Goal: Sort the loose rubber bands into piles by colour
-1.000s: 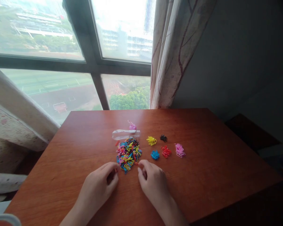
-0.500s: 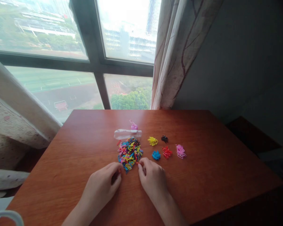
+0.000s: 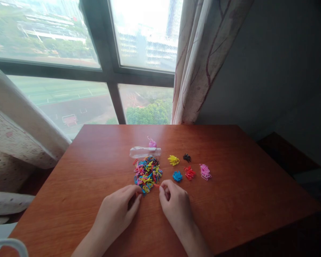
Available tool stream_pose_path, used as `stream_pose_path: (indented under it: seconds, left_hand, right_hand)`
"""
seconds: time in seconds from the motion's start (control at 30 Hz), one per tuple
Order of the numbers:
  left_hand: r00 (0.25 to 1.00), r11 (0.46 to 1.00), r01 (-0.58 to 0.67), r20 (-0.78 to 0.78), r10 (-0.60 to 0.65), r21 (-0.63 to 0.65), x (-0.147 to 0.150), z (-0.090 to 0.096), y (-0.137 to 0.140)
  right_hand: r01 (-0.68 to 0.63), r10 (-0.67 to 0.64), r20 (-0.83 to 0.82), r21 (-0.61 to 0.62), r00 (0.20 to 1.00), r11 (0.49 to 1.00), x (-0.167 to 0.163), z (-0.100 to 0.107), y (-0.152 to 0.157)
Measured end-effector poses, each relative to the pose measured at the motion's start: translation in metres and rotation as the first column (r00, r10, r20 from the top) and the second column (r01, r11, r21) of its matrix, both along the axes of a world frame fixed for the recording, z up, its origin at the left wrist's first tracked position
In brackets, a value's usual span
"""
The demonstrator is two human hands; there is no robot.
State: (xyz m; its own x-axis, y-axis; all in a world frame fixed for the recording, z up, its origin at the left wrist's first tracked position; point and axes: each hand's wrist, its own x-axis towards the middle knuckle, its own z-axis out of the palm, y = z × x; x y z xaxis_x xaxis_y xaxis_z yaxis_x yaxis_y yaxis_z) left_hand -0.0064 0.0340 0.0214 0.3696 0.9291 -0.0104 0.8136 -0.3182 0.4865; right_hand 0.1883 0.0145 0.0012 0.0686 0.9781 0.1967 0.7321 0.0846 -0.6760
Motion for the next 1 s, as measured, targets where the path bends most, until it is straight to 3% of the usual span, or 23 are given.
stream_pose_path:
  seconds: [0.17,0.57,1.0]
  left_hand:
    - [1.000,1.000,0.013,-0.005,-0.012,0.011,-0.001,0.000,0.000]
    - [1.000,0.997,0.006,0.023,-0.008,0.071,0.000,-0.001,0.000]
    - [0.999,0.999,0.028,-0.027,-0.027,0.031,-0.002,-0.001,-0.001]
  right_hand:
    - [0.050,-0.050,-0.043,0.014,0.998,0.999,0.013,0.004,-0.002]
    - [0.332,-0.338,0.097,0.077,0.936,0.940,0.098,-0.007,0.004]
    - [0.332,-0.336,0.131,0.052,0.933,0.942,0.100,-0.007,0.006]
